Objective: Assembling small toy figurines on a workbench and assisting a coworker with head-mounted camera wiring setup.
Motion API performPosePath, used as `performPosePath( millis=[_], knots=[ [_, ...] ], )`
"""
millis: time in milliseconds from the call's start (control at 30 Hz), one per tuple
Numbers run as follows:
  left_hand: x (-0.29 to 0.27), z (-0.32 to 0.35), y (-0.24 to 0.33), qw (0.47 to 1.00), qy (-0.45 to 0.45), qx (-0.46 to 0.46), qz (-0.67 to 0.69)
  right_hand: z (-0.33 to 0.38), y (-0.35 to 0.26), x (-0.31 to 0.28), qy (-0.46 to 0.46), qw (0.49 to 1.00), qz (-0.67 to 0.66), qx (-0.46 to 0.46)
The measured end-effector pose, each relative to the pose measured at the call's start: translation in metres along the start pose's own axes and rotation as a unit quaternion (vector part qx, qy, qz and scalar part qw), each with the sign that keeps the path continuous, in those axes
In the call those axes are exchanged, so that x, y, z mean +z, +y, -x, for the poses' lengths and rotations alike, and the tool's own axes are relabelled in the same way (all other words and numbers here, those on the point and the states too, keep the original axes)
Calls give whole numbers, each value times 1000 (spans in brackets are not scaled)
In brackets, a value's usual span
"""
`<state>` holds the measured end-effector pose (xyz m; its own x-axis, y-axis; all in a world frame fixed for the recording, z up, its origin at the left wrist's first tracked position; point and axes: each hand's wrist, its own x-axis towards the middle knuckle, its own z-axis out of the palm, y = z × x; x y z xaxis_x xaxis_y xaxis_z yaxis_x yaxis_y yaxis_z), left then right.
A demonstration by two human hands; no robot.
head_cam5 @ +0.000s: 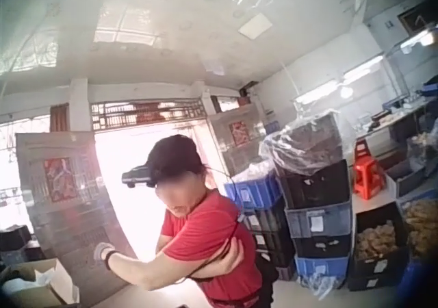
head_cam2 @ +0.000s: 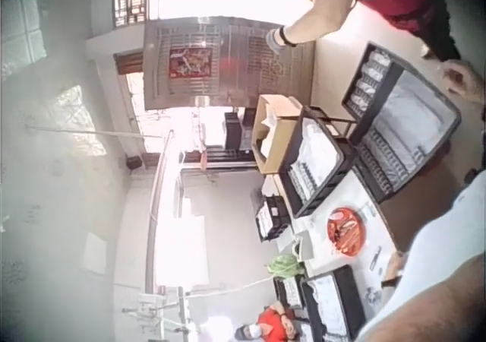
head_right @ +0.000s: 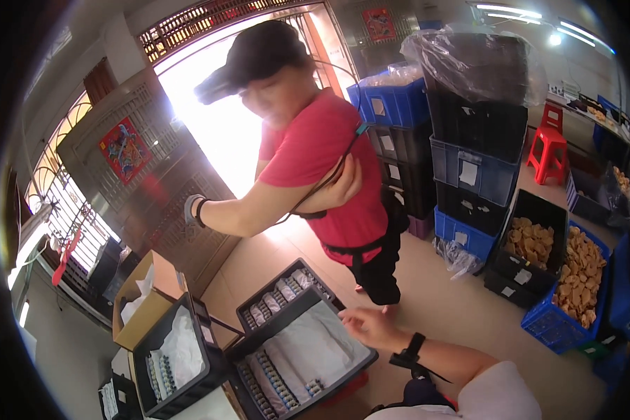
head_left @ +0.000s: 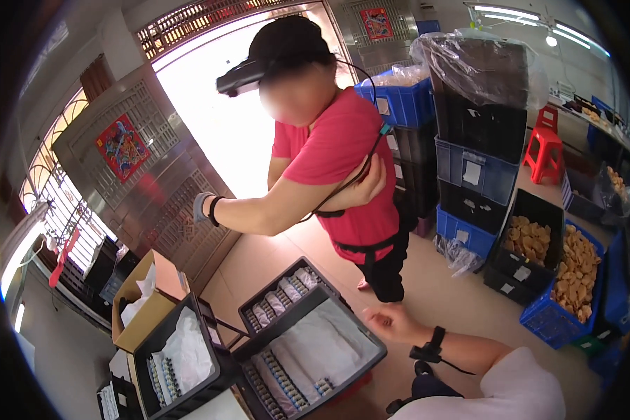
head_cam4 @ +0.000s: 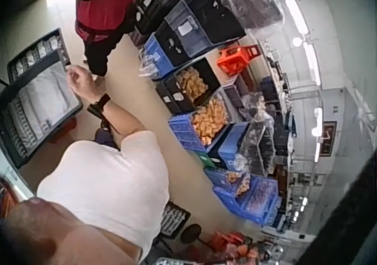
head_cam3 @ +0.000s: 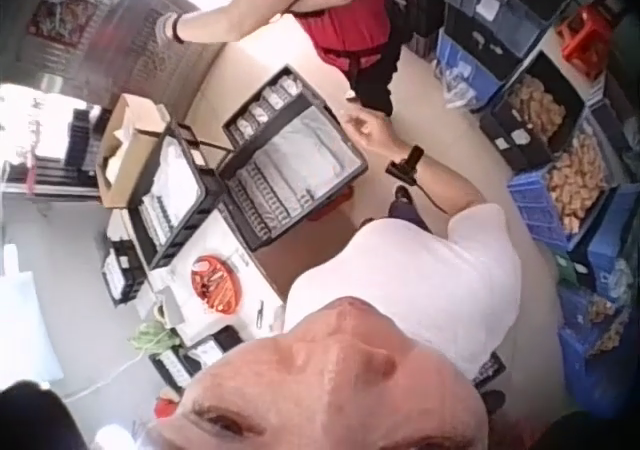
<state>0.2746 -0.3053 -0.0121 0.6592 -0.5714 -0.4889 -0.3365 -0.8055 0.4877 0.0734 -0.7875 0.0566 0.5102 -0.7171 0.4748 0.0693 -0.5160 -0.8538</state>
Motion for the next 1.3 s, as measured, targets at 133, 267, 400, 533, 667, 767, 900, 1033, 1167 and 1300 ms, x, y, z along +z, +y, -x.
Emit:
performPosePath(
  millis=[133, 267, 400, 533, 667, 767, 900, 1033, 1167, 1300],
  knots=[
    [-24, -52, 195, 974, 12, 222, 34, -42, 1, -108, 196, 980, 2, -21],
    [-33, -124, 343, 890, 72, 450, -32, -94, -7, -167, 263, 959, 62, -80],
    [-59, -112, 480, 777, 84, 619, -79, -141, -68, -195, 239, 960, 84, -117],
    [-66, -113, 545, 699, 122, 705, -7, -183, -93, -205, 176, 964, 153, -131],
    [-73, -107, 582, 669, 170, 723, 29, -215, -97, -221, 136, 954, 204, -175],
    [-82, -112, 607, 648, 223, 728, 8, -241, -95, -225, 96, 948, 217, -214],
    [-81, -126, 651, 616, 288, 733, 6, -273, -91, -229, 12, 946, 225, -235],
    [-74, -145, 697, 599, 371, 709, -30, -298, -83, -225, -56, 946, 176, -266],
    [-62, -158, 733, 598, 468, 640, -117, -311, -73, -224, -39, 922, 176, -344],
    [-57, -164, 734, 591, 506, 612, -144, -316, -58, -216, -4, 914, 148, -378]
  ],
)
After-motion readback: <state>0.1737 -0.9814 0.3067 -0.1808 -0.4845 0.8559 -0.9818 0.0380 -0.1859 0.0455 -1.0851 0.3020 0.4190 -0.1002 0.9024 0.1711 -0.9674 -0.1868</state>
